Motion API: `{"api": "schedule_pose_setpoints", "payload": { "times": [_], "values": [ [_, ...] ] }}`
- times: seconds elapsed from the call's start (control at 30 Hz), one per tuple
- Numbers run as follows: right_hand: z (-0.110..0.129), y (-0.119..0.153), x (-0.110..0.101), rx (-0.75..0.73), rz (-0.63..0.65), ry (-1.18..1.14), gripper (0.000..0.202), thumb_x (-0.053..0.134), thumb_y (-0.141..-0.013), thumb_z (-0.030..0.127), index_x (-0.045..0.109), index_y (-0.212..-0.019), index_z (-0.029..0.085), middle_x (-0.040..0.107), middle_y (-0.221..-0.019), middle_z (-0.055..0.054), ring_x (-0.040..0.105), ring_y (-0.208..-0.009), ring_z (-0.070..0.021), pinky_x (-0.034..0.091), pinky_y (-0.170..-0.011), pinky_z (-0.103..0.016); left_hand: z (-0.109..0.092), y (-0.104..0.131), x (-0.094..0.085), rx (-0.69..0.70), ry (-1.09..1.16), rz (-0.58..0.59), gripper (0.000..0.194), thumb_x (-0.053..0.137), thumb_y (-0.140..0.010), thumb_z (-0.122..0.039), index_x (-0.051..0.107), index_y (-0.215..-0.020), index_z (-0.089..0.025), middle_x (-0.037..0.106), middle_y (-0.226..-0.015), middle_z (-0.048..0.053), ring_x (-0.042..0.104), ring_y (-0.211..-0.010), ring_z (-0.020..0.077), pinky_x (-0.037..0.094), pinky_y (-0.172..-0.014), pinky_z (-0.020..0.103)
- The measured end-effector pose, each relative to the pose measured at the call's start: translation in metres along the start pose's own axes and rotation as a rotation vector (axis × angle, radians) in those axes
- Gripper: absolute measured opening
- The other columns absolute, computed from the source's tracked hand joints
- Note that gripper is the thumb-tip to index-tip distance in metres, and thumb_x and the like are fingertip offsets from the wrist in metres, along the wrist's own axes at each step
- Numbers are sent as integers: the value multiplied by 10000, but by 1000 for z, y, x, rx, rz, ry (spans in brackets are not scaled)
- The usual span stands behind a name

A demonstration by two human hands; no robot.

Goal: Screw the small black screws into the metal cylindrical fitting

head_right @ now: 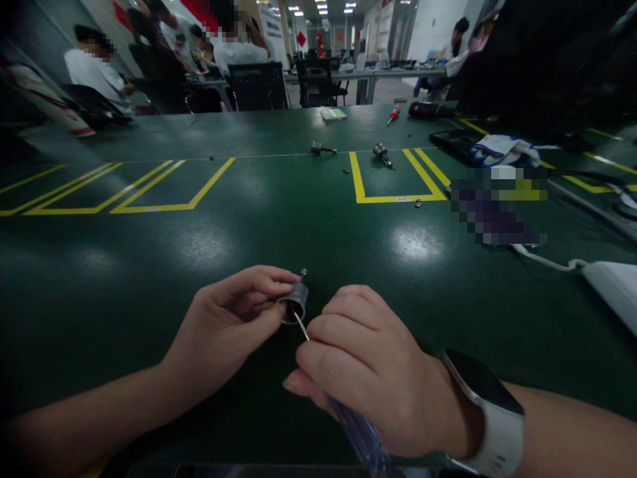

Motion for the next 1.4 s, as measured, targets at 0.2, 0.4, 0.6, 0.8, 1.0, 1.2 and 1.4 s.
{"api": "schedule_pose_setpoints", "payload": {
  "times": [0.2,0.4,0.6,0.8,1.0,1.2,1.4],
  "values": [
    [3,-1,-1,-15,11,7,101,505,-891,169,582,-829,148,687,-767,-65,608,-750,-172,490,-794,-375,1,0,-1,-6,-21,-5,85,598,-652,-75,610,-671,-157,682,-921,41,659,-798,142,547,-717,249],
    [4,0,0,-9,21,5,97,515,-884,165,585,-823,137,686,-793,-81,611,-763,-179,491,-763,-368,0,-1,-1,0,-19,-14,89,596,-649,-79,611,-665,-166,689,-905,37,660,-816,151,547,-727,259],
    [4,0,2,4,26,14,105,506,-885,178,597,-838,152,686,-771,-64,619,-754,-181,499,-765,-372,0,0,0,10,-20,-11,91,594,-652,-76,600,-663,-167,688,-890,36,657,-801,152,544,-715,266],
    [7,-3,-11,-25,-14,14,105,503,-877,194,602,-855,166,697,-743,-53,631,-730,-177,511,-794,-373,2,-10,-6,-55,58,27,90,588,-683,-86,610,-722,-164,683,-878,24,645,-805,149,532,-709,266],
    [-1,-4,-21,89,-100,-36,109,518,-842,133,612,-890,157,674,-785,-60,629,-804,-193,498,-794,-371,0,-19,-19,-148,184,95,239,611,-695,-128,646,-926,-178,656,-987,47,608,-860,168,519,-741,307],
    [-27,-11,-24,352,-185,-255,109,529,-856,164,627,-881,205,655,-793,-24,612,-749,-154,501,-671,-282,-3,-38,-30,-9,-28,150,399,641,-638,-80,592,-1023,-171,636,-1064,65,606,-937,186,486,-841,365],
    [-66,-24,-9,698,-164,-521,196,568,-844,381,654,-836,205,665,-793,-20,615,-759,-163,482,-619,-268,-9,-67,-48,384,-650,113,389,674,-678,-214,601,-1060,-193,618,-987,62,547,-944,215,438,-806,363]
  ]
}}
Point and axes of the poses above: each hand's wrist, its own y-axis away from the middle knuckle, its own x-axis out of the palm, z = x × y, the point moved 6 cm from there along -y, towards the middle knuckle
